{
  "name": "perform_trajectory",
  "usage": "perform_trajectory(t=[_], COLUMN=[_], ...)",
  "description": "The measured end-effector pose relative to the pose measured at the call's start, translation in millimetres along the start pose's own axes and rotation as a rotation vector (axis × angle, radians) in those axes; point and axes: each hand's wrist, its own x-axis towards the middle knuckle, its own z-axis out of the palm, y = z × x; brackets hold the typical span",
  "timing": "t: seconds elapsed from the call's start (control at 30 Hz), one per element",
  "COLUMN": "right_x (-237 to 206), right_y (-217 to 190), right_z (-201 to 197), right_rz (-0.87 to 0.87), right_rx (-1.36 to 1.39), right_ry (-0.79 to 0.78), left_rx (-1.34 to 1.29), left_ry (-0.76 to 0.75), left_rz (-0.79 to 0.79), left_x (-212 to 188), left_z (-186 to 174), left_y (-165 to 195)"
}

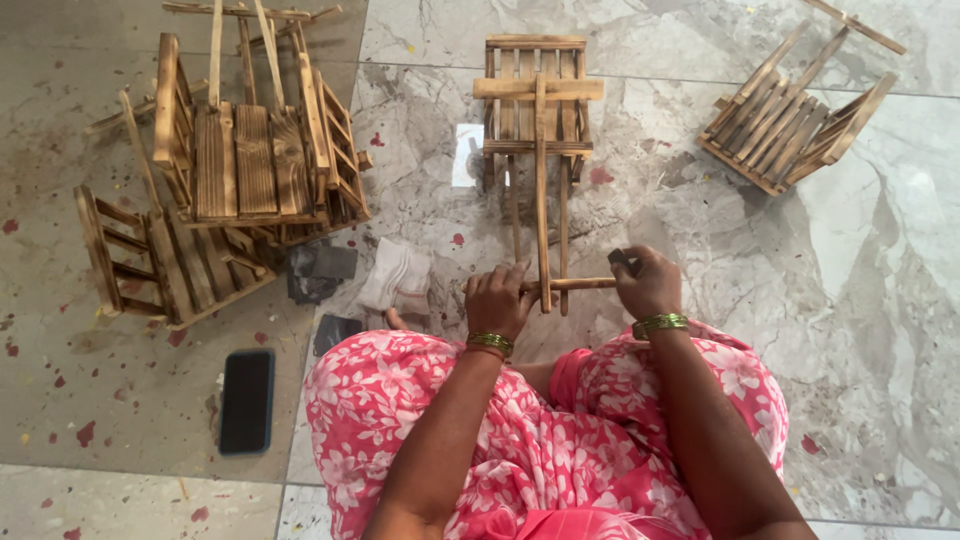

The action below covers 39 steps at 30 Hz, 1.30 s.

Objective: The person sits on the floor assembling small wooden chair frames, fitting wooden dowels and crossbars into the slatted chair parts by hand, pressing joints together and turning the frames over to work on different sides, with several finished frames around them.

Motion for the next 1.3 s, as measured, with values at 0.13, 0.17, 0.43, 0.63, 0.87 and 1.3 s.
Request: perform_trajectory(t=[0.13,0.17,0.43,0.63,0.87,1.3], right_x=[-3,-3,8,-3,6,17], right_y=[-4,-5,-7,-16,-8,-5], right_z=[16,21,10,23,30,13], right_rz=[-0.166,-0.219,0.015,-0.007,-0.28,-0.166], right_rx=[0.105,0.111,-0.075,-0.118,-0.048,-0.049], right_ry=[-0.002,0.006,0.05,-0.008,0.06,0.046], left_rx=[0.031,0.034,0.179,0.257,0.066,0.087], left_ry=[0.077,0.059,-0.263,-0.627,-0.573,-0.536], left_rz=[-0.009,-0.028,-0.086,-0.078,-0.114,-0.111], left_x=[5,8,30,33,33,36], left_z=[20,23,8,-6,12,10], left_y=[-7,-8,-17,-28,-5,-5])
